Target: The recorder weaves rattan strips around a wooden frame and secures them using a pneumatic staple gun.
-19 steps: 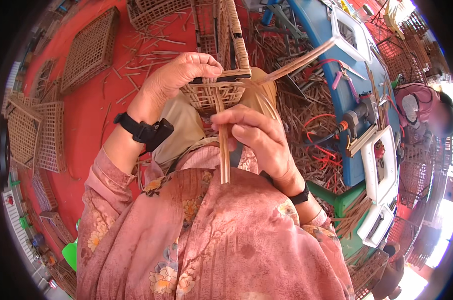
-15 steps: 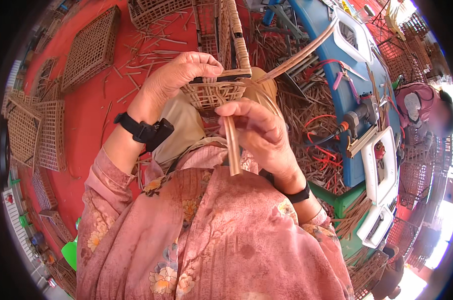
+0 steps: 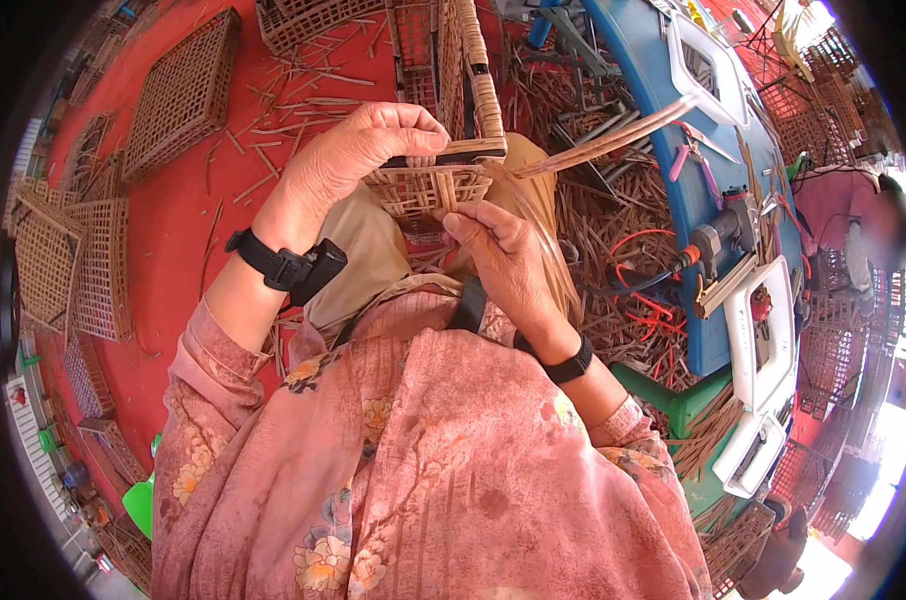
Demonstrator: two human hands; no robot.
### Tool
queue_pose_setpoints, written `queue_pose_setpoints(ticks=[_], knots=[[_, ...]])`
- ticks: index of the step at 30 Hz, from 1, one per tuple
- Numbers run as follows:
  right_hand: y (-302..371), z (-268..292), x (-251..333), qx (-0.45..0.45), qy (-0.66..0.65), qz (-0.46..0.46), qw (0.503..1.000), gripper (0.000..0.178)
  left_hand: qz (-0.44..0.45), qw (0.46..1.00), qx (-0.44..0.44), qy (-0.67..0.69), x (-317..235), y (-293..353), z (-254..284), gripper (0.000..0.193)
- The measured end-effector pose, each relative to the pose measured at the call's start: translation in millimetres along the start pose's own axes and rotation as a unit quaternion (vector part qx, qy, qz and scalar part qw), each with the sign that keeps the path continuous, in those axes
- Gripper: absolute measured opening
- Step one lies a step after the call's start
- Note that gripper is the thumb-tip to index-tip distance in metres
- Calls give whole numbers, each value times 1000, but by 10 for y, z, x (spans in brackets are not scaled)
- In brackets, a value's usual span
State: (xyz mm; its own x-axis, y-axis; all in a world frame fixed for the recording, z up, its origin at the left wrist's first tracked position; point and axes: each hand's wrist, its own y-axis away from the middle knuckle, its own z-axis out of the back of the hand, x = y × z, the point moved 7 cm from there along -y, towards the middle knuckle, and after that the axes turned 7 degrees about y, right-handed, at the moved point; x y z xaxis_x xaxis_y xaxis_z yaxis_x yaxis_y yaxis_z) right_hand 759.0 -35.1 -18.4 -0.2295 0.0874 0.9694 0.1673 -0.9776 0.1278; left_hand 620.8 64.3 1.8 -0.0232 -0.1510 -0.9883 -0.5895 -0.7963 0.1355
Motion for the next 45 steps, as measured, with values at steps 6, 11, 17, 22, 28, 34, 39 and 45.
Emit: queue_pose_setpoints(ticks=[6, 11, 17, 22, 28, 34, 39, 45], knots=[[-131, -26, -232, -22, 41, -25, 999, 22, -1, 1000, -5, -2, -14, 8, -14, 22], [-156, -65, -346, 6, -61, -114, 992, 21, -9, 1000, -5, -16, -35, 9, -13, 24], [-157, -70, -286, 32, -72, -86, 993, 25, -3, 1000, -6, -13, -20, 17, -8, 24], [-128, -93, -319, 19, -129, -120, 984, 25, 4, 1000, -2, -11, -1, 8, -7, 24], [-190, -150, -376, -6, -132, -70, 989, 22, -2, 1000, -9, -14, 1, 18, 4, 24], [-267, -137, -418, -19, -91, 2, 996, 19, 7, 999, -16, -28, -6, 28, 4, 24], [-279, -146, -444, -60, -93, 11, 994, 13, 9, 999, -16, -29, -4, 30, 3, 24], [-232, -119, -449, -114, -171, -12, 979, 12, -2, 1000, -7, -4, 14, 4, -1, 24]])
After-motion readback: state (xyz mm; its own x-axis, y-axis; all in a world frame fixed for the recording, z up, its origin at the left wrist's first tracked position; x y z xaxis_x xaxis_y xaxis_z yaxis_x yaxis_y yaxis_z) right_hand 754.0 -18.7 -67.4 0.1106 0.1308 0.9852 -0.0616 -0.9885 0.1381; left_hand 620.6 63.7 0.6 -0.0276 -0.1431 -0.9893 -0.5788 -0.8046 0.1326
